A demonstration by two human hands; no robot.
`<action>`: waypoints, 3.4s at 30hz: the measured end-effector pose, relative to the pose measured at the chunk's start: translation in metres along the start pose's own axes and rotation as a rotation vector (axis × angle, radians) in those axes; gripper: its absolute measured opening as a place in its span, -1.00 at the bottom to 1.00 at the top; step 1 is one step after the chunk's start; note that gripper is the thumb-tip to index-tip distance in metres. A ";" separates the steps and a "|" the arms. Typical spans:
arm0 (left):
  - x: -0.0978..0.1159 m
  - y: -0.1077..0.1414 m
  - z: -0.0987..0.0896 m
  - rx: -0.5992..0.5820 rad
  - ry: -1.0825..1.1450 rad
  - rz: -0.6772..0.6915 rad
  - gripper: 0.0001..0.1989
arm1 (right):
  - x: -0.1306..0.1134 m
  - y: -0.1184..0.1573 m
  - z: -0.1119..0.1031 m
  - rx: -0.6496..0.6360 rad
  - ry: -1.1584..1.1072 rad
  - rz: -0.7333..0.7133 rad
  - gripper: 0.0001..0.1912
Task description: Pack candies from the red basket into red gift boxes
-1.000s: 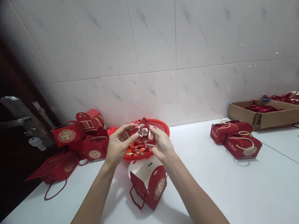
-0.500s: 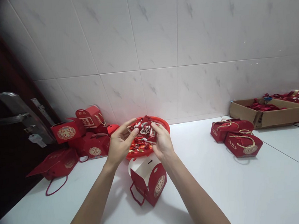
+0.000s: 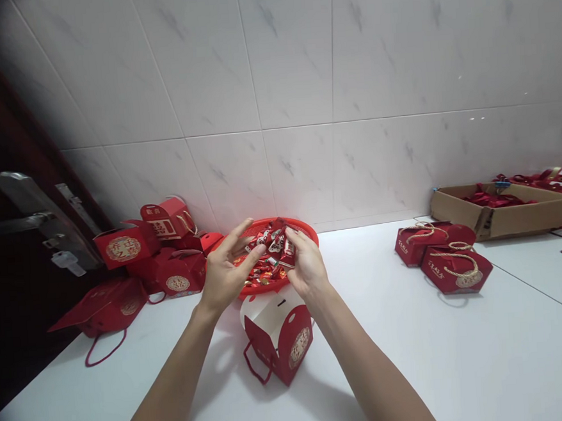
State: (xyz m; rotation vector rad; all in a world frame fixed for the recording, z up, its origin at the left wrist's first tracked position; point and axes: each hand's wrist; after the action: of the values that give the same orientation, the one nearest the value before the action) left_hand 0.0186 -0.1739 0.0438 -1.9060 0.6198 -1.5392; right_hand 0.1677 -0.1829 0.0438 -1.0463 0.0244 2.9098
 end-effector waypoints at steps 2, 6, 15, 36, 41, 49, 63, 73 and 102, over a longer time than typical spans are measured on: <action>0.000 -0.002 0.000 -0.014 0.075 -0.063 -0.50 | -0.001 -0.001 0.000 -0.001 0.006 0.007 -0.91; 0.002 -0.005 -0.002 -0.068 0.210 -0.182 -0.63 | -0.002 -0.003 0.000 -0.028 0.022 -0.014 -0.88; 0.001 -0.005 -0.003 -0.077 0.118 -0.217 -0.69 | 0.003 0.005 0.003 -0.052 0.220 -0.169 -0.72; 0.003 -0.007 -0.001 0.036 0.160 -0.244 -0.65 | 0.008 0.007 0.003 -0.033 0.356 -0.278 -0.78; 0.003 -0.007 -0.002 0.036 0.233 -0.313 -0.64 | 0.010 0.010 0.005 -0.028 0.451 -0.381 -0.84; -0.003 -0.006 0.000 0.073 0.073 -0.215 -0.74 | 0.000 0.007 0.002 0.016 0.437 -0.415 -0.81; -0.005 0.000 0.009 0.045 0.093 -0.174 -0.66 | 0.005 0.007 0.002 -0.031 0.404 -0.319 -0.77; 0.005 0.003 0.005 -0.071 -0.078 -0.050 -0.60 | -0.004 0.007 0.002 0.001 0.334 -0.325 -0.79; 0.014 0.022 -0.037 -0.457 -0.370 -0.152 -0.66 | -0.035 0.013 -0.004 -0.135 0.599 -0.310 -0.74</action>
State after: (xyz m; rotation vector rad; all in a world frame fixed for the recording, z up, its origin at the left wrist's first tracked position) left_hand -0.0136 -0.2049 0.0437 -2.5550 0.7131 -1.1443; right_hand 0.1969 -0.1969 0.0627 -1.7240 -0.2853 2.2605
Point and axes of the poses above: each hand's wrist, its own y-axis away from the middle knuckle, its own z-axis out of the palm, x = y × z, and after that the axes turned 6 degrees about x, right-handed
